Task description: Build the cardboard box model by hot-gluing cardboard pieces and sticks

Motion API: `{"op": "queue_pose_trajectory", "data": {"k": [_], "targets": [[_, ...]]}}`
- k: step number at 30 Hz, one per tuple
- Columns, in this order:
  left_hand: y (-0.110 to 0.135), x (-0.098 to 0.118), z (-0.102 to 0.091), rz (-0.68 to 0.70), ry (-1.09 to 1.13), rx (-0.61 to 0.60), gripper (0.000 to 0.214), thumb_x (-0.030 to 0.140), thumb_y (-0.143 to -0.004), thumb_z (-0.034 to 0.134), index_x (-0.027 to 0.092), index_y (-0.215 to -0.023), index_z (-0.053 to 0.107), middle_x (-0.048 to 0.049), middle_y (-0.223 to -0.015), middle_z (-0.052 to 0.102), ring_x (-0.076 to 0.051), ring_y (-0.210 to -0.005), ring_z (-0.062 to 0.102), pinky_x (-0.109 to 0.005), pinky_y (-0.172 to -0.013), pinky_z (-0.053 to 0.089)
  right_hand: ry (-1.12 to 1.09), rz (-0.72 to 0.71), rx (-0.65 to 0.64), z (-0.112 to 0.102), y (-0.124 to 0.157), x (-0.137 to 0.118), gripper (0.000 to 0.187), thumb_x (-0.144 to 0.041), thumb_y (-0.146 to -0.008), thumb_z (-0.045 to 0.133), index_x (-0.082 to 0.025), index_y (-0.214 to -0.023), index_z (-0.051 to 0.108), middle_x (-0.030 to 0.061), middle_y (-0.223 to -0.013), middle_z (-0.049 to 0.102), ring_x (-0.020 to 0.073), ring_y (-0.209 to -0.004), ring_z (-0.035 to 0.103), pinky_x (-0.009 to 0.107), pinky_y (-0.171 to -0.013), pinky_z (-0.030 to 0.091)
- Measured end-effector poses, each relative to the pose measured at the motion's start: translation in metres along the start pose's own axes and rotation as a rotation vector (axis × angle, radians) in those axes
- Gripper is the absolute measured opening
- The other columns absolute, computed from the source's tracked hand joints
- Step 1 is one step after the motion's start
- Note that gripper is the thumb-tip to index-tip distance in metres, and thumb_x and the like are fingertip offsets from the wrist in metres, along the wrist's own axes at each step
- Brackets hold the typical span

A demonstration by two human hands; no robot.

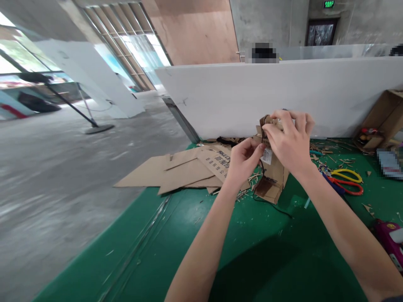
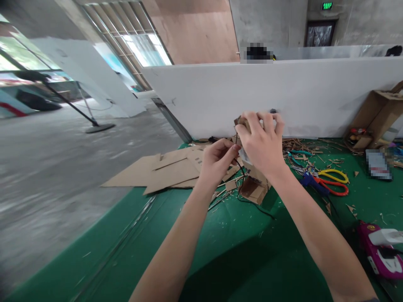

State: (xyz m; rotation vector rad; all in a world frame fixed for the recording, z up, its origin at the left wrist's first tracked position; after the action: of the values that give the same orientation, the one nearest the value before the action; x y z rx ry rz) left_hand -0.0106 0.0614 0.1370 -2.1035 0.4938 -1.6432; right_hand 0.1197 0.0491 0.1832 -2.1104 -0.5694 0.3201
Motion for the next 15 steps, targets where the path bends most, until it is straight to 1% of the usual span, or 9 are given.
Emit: {"op": "queue_pose_trajectory", "data": {"k": [3,6,9,12,15], "targets": [[-0.001,0.000,0.000,0.022,0.014,0.005,0.024,0.033,-0.085,0.063,0.019,-0.069,0.055,0.0019,-0.058,0.053,-0.008,-0.050,0.049,-0.021,-0.045,0.039,0.060,-0.038,0.076,-0.003,0.003,-0.001,0.024,-0.022,-0.100,0.044,-0.026,-0.103,0.067,0.0064,-0.127,0.062,0.0320,-0.121,0.051,0.060,-0.107,0.030],[-0.002,-0.002,0.000,0.044,0.023,0.007,0.024,0.034,-0.085,0.064,0.018,-0.069,0.055,0.0026,-0.057,0.052,-0.008,-0.049,0.049,-0.020,-0.044,0.039,0.121,-0.085,0.197,-0.009,0.011,-0.003,0.015,-0.021,-0.097,0.053,-0.025,-0.098,0.067,0.0067,-0.121,0.066,0.0292,-0.114,0.053,0.054,-0.104,0.033],[-0.002,-0.004,0.000,0.056,0.031,0.005,0.025,0.035,-0.086,0.064,0.018,-0.070,0.057,0.0029,-0.058,0.053,-0.008,-0.050,0.049,-0.019,-0.046,0.041,0.176,-0.128,0.291,-0.014,0.023,-0.006,0.011,-0.021,-0.096,0.056,-0.024,-0.095,0.067,0.0056,-0.114,0.070,0.0262,-0.105,0.055,0.047,-0.099,0.036],[-0.002,-0.006,0.003,0.047,0.059,-0.016,0.024,0.036,-0.086,0.064,0.018,-0.072,0.058,0.0034,-0.059,0.052,-0.008,-0.049,0.052,-0.020,-0.046,0.043,0.185,-0.164,0.330,-0.013,0.034,-0.009,0.008,-0.022,-0.096,0.059,-0.023,-0.094,0.066,0.0040,-0.107,0.072,0.0237,-0.100,0.054,0.042,-0.095,0.036],[-0.001,-0.007,0.005,0.034,0.076,-0.035,0.024,0.037,-0.087,0.063,0.018,-0.074,0.058,0.0035,-0.059,0.053,-0.009,-0.049,0.054,-0.020,-0.046,0.044,0.157,-0.196,0.343,-0.008,0.045,-0.012,0.005,-0.023,-0.095,0.061,-0.022,-0.094,0.066,0.0030,-0.103,0.073,0.0215,-0.098,0.053,0.040,-0.093,0.034]]}}
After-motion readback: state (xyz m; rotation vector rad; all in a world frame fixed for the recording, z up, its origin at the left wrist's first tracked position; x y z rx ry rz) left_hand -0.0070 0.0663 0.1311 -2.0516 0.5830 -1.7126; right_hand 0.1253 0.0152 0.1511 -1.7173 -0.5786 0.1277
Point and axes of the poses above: each hand's wrist, its own y-axis away from the middle knuckle, its own z-axis out of the palm, x = y × z, the point moved 6 cm from there along -y, towards the middle knuckle
